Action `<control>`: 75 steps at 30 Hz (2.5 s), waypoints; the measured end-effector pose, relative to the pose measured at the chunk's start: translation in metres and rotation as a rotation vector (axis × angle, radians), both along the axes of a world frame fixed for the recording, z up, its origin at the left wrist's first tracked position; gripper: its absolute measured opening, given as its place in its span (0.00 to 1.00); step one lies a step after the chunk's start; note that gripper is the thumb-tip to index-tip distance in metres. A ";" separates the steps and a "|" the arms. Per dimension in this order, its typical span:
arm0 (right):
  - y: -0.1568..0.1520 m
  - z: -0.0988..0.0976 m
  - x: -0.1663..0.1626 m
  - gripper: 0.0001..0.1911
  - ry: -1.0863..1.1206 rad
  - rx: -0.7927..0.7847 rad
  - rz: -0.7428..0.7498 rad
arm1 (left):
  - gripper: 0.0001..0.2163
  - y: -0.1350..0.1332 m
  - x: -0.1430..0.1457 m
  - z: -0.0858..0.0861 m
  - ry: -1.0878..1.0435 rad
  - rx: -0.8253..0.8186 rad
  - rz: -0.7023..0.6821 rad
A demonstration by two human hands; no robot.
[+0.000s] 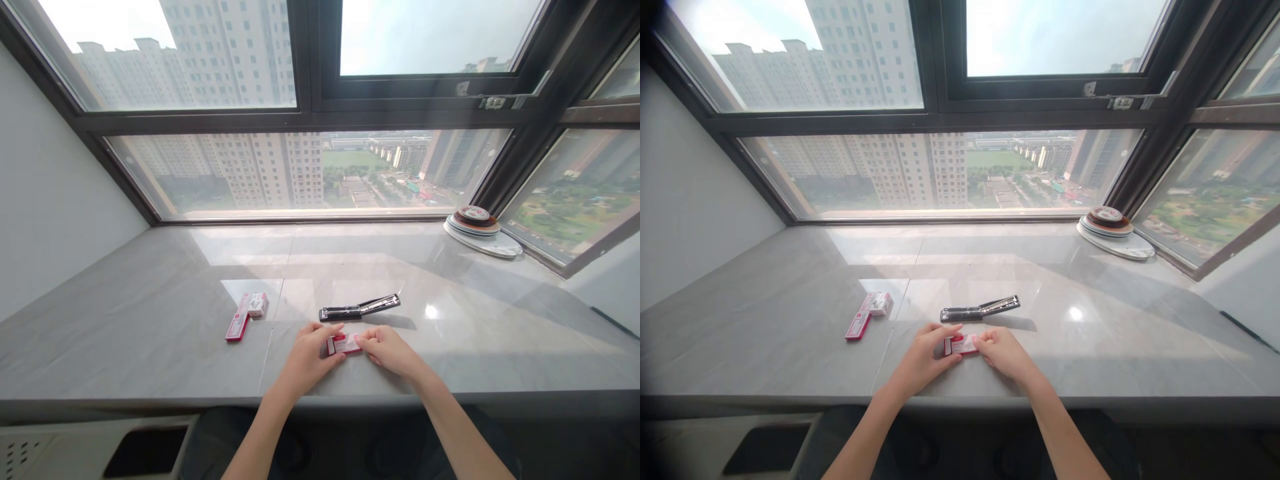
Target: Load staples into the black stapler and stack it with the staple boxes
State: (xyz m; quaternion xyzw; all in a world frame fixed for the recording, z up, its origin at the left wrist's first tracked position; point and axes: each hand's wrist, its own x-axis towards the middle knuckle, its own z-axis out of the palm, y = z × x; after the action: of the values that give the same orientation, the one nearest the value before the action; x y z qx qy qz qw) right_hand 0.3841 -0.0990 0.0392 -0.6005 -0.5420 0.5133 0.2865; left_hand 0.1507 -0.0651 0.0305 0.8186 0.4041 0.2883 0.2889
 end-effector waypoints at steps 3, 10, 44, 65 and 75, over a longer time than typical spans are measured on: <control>-0.001 -0.003 0.013 0.24 -0.054 -0.008 0.005 | 0.23 -0.003 -0.009 -0.005 -0.028 -0.009 0.017; -0.005 0.009 0.032 0.16 -0.378 0.047 -0.091 | 0.29 -0.008 -0.012 -0.006 -0.059 -0.029 0.033; -0.012 0.009 0.006 0.16 -0.405 0.318 0.128 | 0.10 -0.016 0.008 -0.009 -0.002 -0.005 0.233; 0.040 0.029 -0.015 0.17 -0.498 0.461 0.183 | 0.12 0.030 0.002 -0.018 0.077 0.118 0.157; 0.038 0.036 -0.017 0.18 -0.500 0.471 0.241 | 0.12 0.032 0.001 -0.018 0.060 0.114 0.156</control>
State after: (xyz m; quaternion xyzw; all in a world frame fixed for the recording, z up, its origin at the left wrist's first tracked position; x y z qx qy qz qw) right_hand 0.3673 -0.0608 0.0755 -0.5567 -0.7656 0.2420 0.2130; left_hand 0.1518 -0.0331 0.0126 0.8079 0.4581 0.3079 0.2065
